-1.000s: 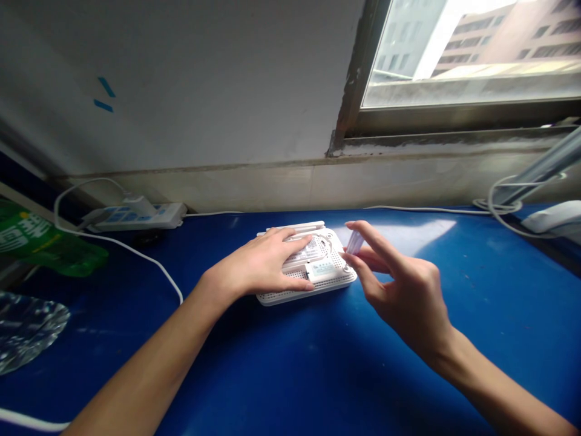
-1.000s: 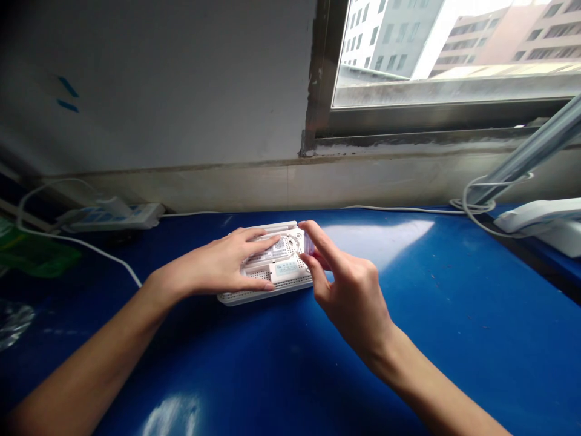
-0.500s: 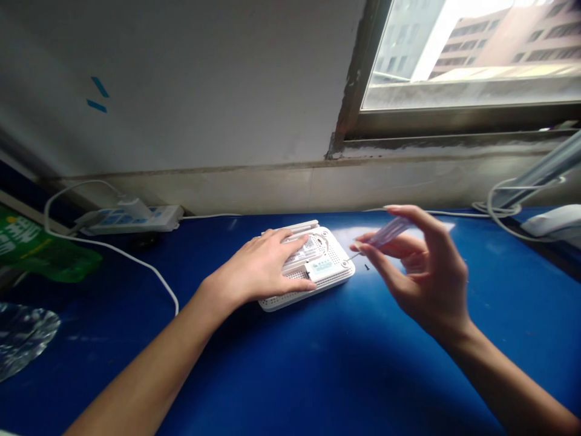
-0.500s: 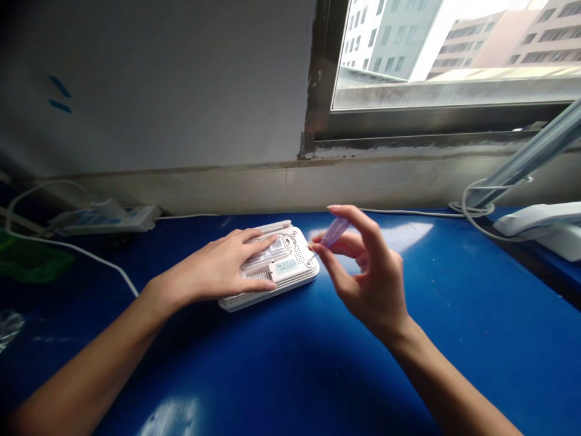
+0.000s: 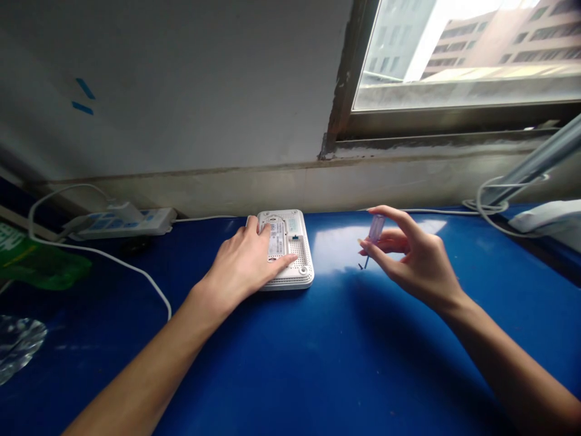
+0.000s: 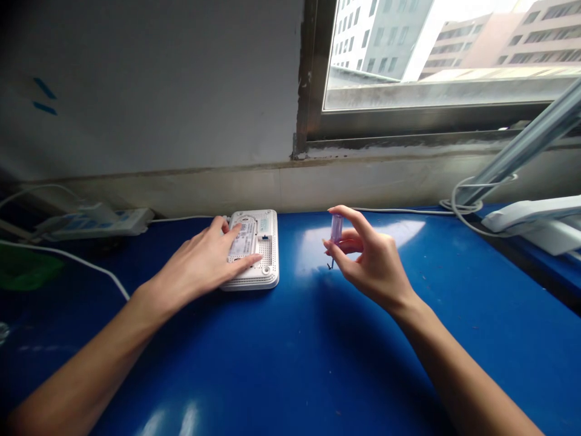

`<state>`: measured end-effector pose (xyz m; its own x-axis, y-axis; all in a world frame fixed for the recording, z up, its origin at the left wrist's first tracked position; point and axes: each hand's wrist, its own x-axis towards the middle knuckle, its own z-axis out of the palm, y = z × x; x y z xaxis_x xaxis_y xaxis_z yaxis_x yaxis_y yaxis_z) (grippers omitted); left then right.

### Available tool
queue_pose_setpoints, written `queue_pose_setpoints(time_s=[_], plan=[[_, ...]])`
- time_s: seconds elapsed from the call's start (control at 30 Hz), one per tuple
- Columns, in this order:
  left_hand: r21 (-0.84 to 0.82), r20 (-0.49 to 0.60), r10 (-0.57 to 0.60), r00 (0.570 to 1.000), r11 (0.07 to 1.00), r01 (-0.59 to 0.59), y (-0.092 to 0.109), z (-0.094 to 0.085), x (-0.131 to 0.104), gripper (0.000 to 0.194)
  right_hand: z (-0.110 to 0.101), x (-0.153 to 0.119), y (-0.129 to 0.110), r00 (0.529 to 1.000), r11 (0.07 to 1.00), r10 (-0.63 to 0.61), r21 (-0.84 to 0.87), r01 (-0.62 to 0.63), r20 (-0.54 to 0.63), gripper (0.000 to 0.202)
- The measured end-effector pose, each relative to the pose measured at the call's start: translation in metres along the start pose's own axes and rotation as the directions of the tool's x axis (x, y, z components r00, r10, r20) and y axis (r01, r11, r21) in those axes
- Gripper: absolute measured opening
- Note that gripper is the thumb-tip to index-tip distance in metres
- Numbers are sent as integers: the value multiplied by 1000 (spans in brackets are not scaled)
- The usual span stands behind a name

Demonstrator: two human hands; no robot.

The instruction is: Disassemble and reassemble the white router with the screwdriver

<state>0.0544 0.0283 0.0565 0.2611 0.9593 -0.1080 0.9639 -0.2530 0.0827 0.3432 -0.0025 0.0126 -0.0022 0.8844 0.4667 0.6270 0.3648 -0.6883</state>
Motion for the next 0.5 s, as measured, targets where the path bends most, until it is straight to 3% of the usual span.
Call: queue_pose_setpoints(time_s=[0.13, 0.2, 0.5], plan=[[-48, 68, 149, 987, 988, -146, -9, 0, -4, 107, 3, -1, 0, 1000, 1000, 23, 21, -23, -8, 58], [-77, 134, 224, 965, 974, -215, -11, 2, -6, 108, 3, -2, -2, 999, 999, 27, 39, -26, -28, 59], [-80, 190, 288, 939, 957, -278, 2, 1, -16, 67, 14, -6, -39, 991, 894, 63, 448, -5, -114, 61]])
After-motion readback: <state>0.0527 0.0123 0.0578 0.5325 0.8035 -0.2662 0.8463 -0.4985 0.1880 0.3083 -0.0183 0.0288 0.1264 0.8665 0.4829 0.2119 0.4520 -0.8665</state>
